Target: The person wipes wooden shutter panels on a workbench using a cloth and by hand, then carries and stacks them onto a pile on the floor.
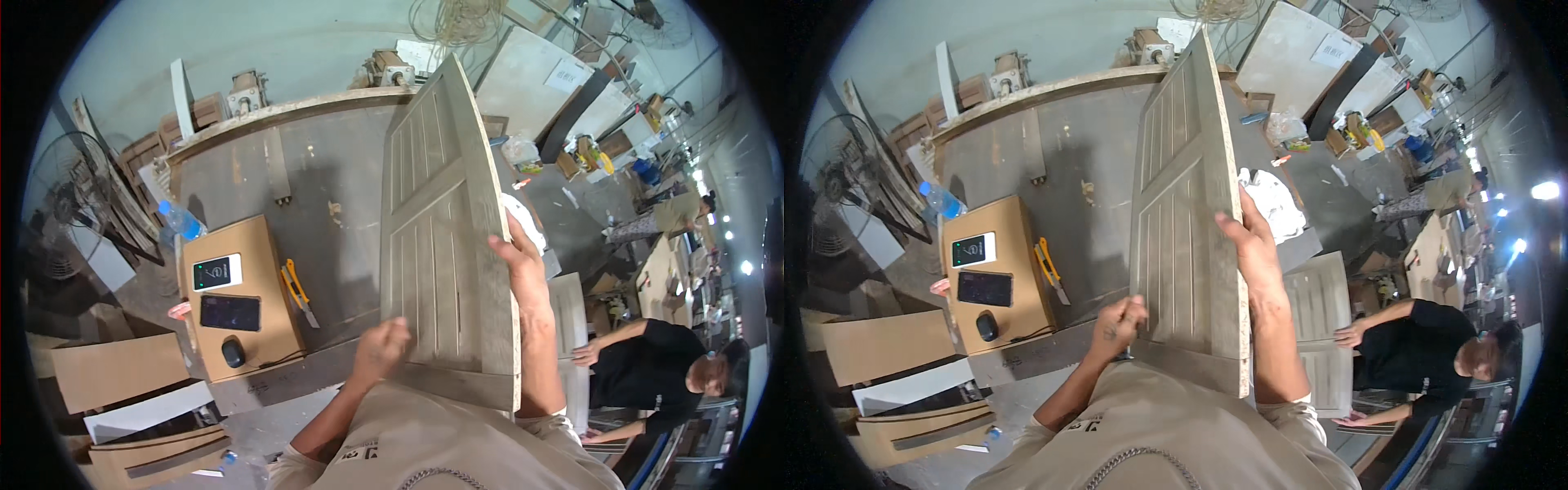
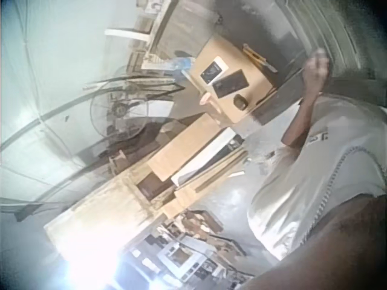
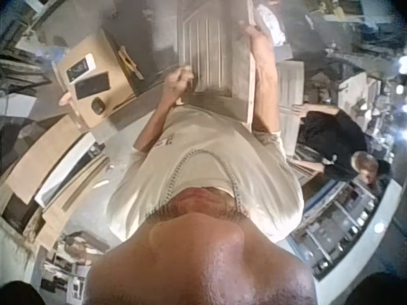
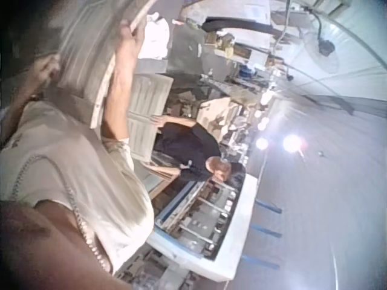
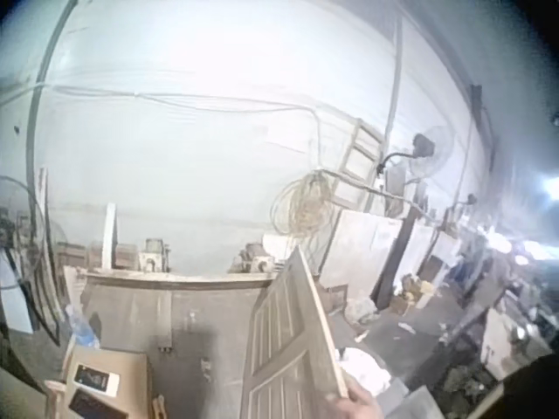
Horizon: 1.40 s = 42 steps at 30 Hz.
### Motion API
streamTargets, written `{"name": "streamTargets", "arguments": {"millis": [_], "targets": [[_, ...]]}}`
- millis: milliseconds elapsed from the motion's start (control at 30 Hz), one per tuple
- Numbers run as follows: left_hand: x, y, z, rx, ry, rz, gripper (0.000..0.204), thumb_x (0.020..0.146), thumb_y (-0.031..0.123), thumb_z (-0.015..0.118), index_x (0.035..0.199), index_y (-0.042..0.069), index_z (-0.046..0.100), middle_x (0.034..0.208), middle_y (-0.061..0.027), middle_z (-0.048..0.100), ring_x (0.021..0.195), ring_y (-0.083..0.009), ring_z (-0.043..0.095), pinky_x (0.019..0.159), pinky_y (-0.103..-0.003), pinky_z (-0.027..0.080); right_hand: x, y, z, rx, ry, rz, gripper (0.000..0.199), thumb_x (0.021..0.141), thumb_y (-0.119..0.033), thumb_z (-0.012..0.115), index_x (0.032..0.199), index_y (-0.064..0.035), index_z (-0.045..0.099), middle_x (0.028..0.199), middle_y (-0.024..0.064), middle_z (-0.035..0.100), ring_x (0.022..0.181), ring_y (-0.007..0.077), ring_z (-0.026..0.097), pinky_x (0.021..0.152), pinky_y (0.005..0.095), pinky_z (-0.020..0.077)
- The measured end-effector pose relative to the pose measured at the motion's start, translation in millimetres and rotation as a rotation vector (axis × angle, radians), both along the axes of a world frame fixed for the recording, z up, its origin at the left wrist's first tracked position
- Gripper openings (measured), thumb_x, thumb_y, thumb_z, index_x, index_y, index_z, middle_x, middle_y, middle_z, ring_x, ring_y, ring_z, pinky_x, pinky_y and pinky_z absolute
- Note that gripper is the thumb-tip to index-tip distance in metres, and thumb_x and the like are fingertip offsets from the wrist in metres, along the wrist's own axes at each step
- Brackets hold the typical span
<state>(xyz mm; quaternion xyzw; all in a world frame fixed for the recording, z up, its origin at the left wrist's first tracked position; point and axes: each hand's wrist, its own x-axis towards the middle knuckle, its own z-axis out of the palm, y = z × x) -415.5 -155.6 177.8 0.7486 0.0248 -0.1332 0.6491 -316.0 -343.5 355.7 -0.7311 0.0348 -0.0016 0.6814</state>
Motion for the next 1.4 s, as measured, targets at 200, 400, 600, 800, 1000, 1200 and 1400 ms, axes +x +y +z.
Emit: {"name": "streamTargets", "arguments": {"millis": [200, 400, 600, 800, 1000, 1200, 1400], "targets": [[-45, 5, -124, 0.495, 0.182, -0.078, 0.059, 0.095, 0.048, 0.043, 0.077, -0.003, 0.065, 0.074, -0.0276, 0.062, 0.077, -0.0444, 0.062, 0.067, -0.049, 0.047, 3, -20, -5, 0.094, 0.109, -0.028, 0.060, 0.080, -0.001, 0.052, 0.139, 0.0019, 0.042, 0.133, 0.0116, 0.051, 0.119, 0.0191, 0.050, 0.101, 0.0281, 0.0358], [-43, 15, -147, 0.200, 0.251, -0.061, 0.066, 0.094, 0.052, 0.043, 0.064, -0.003, 0.063, 0.060, -0.0246, 0.059, 0.068, -0.0373, 0.063, 0.065, -0.040, 0.049, 4, -16, -3, 0.313, 0.160, -0.028, 0.057, 0.082, -0.005, 0.050, 0.138, 0.0026, 0.042, 0.124, 0.0133, 0.058, 0.110, 0.0210, 0.058, 0.097, 0.0296, 0.0434], [-49, 32, -129, -0.371, 0.675, 0.064, 0.068, 0.097, 0.056, 0.036, 0.111, -0.006, 0.061, 0.103, -0.0239, 0.065, 0.097, -0.0289, 0.064, 0.084, -0.037, 0.051, 11, -33, -10, 0.428, 0.264, -0.085, 0.039, 0.096, -0.016, 0.045, 0.131, -0.0001, 0.049, 0.122, 0.0122, 0.059, 0.107, 0.0222, 0.060, 0.091, 0.0339, 0.0502], [-49, 42, -127, -0.589, 0.766, 0.071, 0.071, 0.097, 0.055, 0.035, 0.121, -0.010, 0.051, 0.115, -0.0265, 0.060, 0.107, -0.0336, 0.061, 0.090, -0.041, 0.050, 13, -46, -14, 0.439, 0.278, -0.049, 0.038, 0.095, -0.017, 0.047, 0.129, -0.0010, 0.051, 0.118, 0.0128, 0.060, 0.104, 0.0226, 0.062, 0.088, 0.0355, 0.0518], [-56, 32, -147, -0.755, 0.787, 0.043, 0.073, 0.096, 0.058, 0.035, 0.122, -0.009, 0.051, 0.118, -0.0251, 0.059, 0.111, -0.0320, 0.058, 0.094, -0.041, 0.047, 10, -39, -4, 0.354, 0.354, -0.070, 0.034, 0.086, -0.010, 0.059, 0.117, 0.0024, 0.056, 0.095, 0.0129, 0.066, 0.082, 0.0191, 0.068, 0.072, 0.0296, 0.0573], [-23, 10, -149, -0.715, 0.821, -0.129, 0.069, 0.096, 0.058, 0.038, 0.125, -0.003, 0.052, 0.117, -0.0158, 0.061, 0.115, -0.0273, 0.054, 0.100, -0.044, 0.041, 55, -61, 17, -0.029, 0.262, -0.063, 0.028, 0.079, -0.008, 0.061, 0.104, 0.0027, 0.064, 0.095, 0.0094, 0.065, 0.084, 0.0152, 0.059, 0.076, 0.0262, 0.0475], [40, -38, -122, -0.728, 0.591, -0.063, 0.065, 0.098, 0.051, 0.038, 0.137, -0.001, 0.040, 0.135, -0.0119, 0.050, 0.120, -0.0276, 0.050, 0.105, -0.042, 0.037, 16, -37, 51, -0.501, 0.119, -0.004, 0.055, 0.073, -0.017, 0.067, 0.123, 0.0030, 0.059, 0.117, 0.0137, 0.063, 0.111, 0.0215, 0.054, 0.101, 0.0315, 0.0365]]}}
